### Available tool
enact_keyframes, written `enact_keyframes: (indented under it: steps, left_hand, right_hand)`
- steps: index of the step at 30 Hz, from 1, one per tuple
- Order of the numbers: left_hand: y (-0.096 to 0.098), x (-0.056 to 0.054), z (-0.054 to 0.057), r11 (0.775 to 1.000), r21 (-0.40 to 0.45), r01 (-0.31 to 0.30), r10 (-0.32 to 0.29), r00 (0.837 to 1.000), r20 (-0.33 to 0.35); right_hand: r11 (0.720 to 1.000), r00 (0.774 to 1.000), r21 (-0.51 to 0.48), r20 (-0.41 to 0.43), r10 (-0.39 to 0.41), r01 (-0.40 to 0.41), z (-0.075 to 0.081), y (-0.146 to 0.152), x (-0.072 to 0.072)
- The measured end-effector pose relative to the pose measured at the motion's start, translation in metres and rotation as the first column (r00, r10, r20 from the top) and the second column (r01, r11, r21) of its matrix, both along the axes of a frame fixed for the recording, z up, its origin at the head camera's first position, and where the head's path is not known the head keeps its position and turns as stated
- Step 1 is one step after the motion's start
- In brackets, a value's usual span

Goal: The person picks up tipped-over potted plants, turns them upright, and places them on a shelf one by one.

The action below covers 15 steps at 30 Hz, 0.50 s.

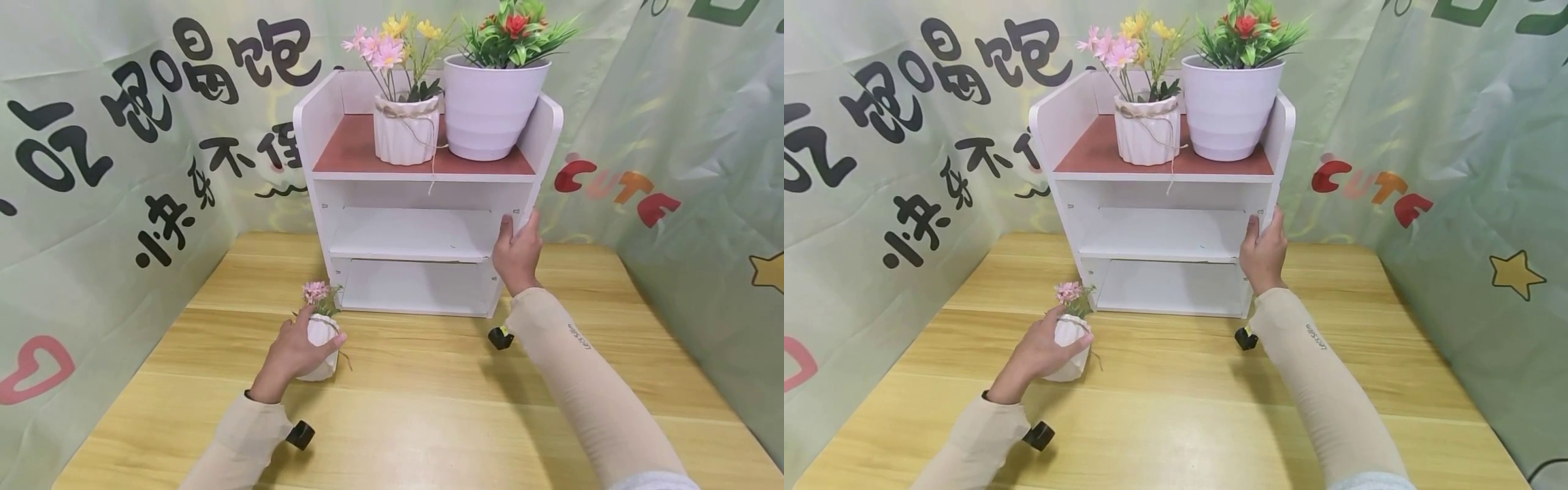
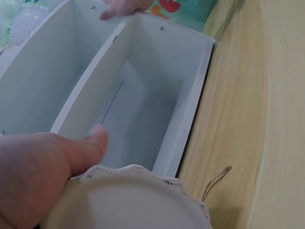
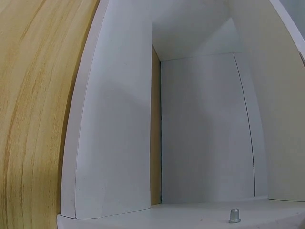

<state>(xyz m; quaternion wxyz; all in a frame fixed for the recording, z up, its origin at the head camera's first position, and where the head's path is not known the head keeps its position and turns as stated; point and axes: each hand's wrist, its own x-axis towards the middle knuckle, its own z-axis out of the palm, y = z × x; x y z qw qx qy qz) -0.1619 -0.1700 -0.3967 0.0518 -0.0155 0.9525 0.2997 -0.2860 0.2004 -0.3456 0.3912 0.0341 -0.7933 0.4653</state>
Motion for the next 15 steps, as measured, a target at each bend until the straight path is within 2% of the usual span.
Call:
enact_keyframes:
  steps: [8, 15]
  left_hand:
    - [0.0009, -0.0027, -0.0009, 1.000, -0.008, -0.006, 0.006, 1.000, -0.030]
    - [0.0008, -0.0030, -0.0032, 1.000, 0.014, -0.025, 0.026, 0.998, -0.063]
  right_hand:
    - [1.000, 0.999, 0.005, -0.048, -0.007, 0.007, 0.0008, 0.0001, -0.0011]
    - [1.000, 1.000, 0.005, -0.015, -0.003, 0.003, -0.0010, -0.0002, -0.0016]
